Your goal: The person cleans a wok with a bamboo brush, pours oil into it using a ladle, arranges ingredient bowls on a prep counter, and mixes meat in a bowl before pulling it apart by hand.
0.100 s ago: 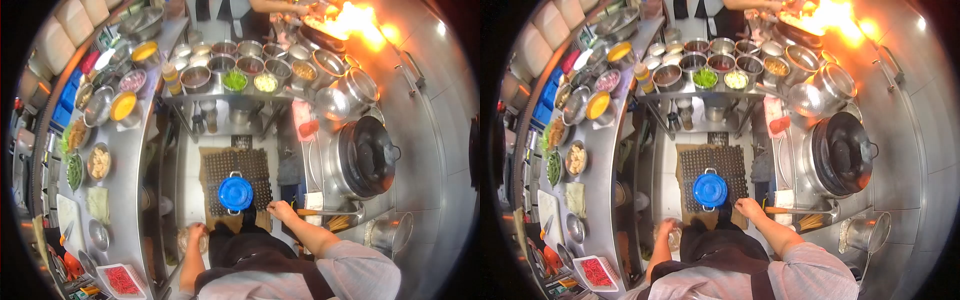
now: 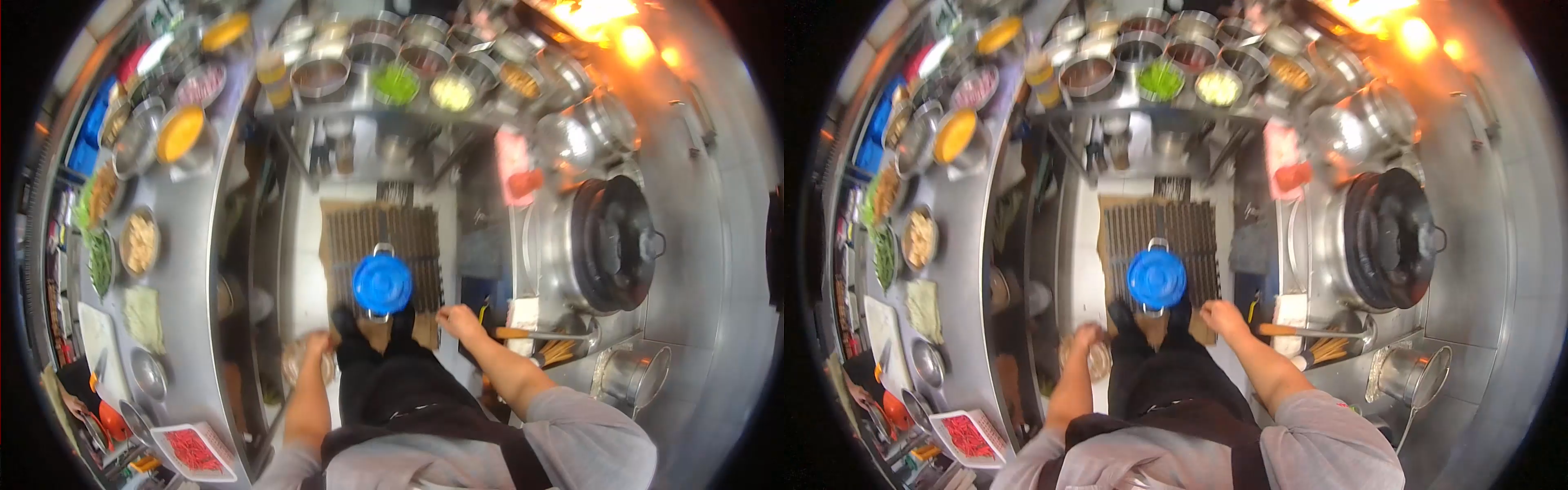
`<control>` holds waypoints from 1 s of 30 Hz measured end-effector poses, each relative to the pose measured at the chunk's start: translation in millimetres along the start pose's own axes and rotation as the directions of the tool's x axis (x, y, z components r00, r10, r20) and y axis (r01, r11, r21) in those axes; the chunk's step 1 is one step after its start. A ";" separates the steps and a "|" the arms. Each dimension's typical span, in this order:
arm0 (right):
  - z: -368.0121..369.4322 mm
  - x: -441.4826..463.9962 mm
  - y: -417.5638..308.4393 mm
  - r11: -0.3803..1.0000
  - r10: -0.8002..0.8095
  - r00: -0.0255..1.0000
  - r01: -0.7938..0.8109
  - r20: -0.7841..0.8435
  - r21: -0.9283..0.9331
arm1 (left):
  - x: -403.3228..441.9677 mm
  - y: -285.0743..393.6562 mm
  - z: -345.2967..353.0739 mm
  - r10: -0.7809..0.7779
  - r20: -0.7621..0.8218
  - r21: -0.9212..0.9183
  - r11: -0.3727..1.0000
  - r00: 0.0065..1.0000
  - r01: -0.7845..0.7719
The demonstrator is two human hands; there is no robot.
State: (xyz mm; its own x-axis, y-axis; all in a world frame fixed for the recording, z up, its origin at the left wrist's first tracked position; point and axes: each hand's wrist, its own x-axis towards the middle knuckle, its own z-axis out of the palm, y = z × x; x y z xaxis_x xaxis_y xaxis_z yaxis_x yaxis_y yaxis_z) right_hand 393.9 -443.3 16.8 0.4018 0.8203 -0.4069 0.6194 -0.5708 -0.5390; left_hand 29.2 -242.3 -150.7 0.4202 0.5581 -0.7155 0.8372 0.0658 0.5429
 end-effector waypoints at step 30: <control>217.8 346.2 38.2 0.968 0.244 0.962 -0.234 0.124 -0.090 | 200.2 -43.4 124.3 -0.309 0.105 -0.920 0.332 0.945 0.210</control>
State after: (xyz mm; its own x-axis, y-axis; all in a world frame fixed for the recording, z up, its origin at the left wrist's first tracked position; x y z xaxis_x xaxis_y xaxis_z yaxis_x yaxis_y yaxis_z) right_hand 409.8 -188.8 -305.2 0.4539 0.6450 -0.6147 0.5658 -0.7416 -0.3603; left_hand 120.5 -236.2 -372.2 0.1757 0.4205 -0.8901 0.0444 0.8999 0.4338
